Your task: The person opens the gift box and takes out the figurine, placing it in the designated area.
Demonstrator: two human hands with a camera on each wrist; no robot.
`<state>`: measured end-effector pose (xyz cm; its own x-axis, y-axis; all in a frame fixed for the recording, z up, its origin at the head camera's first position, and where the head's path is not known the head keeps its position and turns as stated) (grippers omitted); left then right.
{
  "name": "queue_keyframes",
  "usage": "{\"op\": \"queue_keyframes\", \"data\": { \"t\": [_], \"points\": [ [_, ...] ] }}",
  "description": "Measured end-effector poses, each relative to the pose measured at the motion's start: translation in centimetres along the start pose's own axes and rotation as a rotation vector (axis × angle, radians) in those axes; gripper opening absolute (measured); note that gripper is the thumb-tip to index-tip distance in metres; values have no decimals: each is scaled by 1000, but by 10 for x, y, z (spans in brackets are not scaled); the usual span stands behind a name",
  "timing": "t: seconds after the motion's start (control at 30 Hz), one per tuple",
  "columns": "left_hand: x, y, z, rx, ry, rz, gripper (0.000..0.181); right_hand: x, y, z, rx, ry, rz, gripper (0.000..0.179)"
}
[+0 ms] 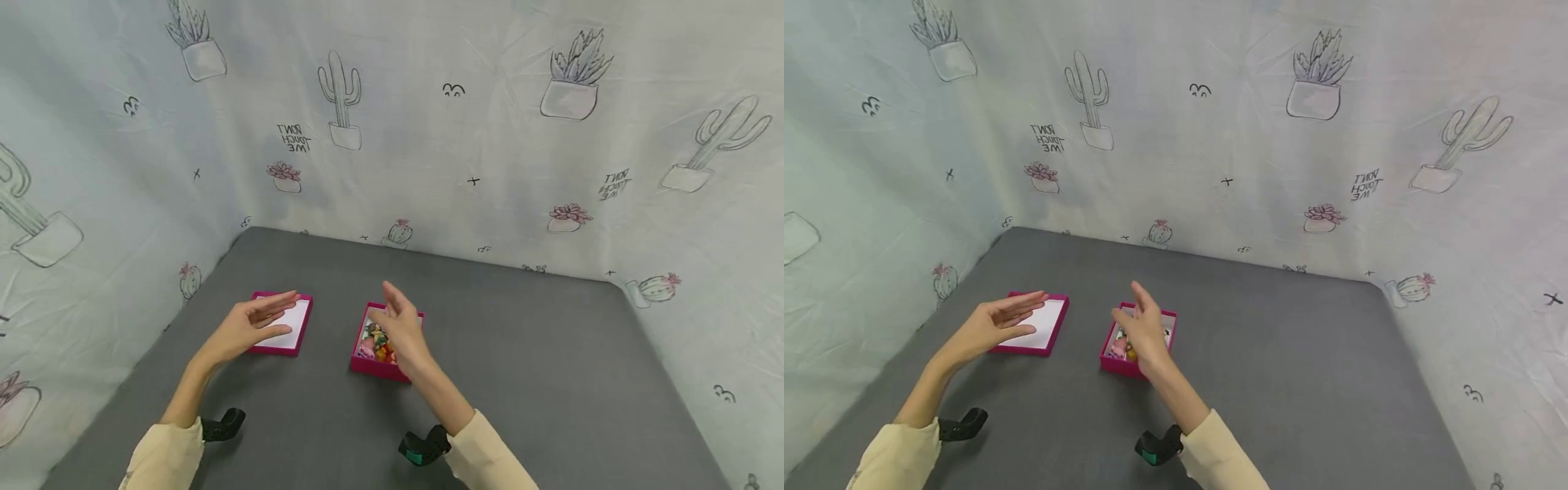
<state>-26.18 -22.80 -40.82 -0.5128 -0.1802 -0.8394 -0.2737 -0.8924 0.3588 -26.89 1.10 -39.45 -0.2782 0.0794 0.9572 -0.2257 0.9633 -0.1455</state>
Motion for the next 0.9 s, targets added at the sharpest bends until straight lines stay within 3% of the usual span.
{"op": "queue_keyframes", "data": {
  "t": [0.17,0.27,0.37,0.53,0.73,0.9],
  "points": [
    [8,-40,31,73,-26,-134,64,0,61,3,-96,67,-38,58],
    [17,-64,38,127,-6,-221,67,-11,87,6,-128,63,-89,53],
    [25,-84,40,173,27,-271,71,-25,100,7,-117,52,-132,48],
    [34,-104,39,239,82,-222,72,-45,104,8,-67,26,-221,45],
    [38,-114,36,266,91,-130,70,-55,96,6,-51,37,-363,41],
    [37,-117,34,257,84,-138,70,-56,86,0,-112,64,-597,39]
  ]
}}
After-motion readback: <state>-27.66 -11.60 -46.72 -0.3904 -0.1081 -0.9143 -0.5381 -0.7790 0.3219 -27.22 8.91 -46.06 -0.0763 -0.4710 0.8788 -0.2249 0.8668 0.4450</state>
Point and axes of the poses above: each hand's wrist, its own z-axis towards the middle knuckle, its own y-axis out of the back of the hand, x = y × z, the point moved 10 cm from there along z, towards the middle knuckle, and after that the axes turned 13 degrees about -y, right-handed, at the moved point
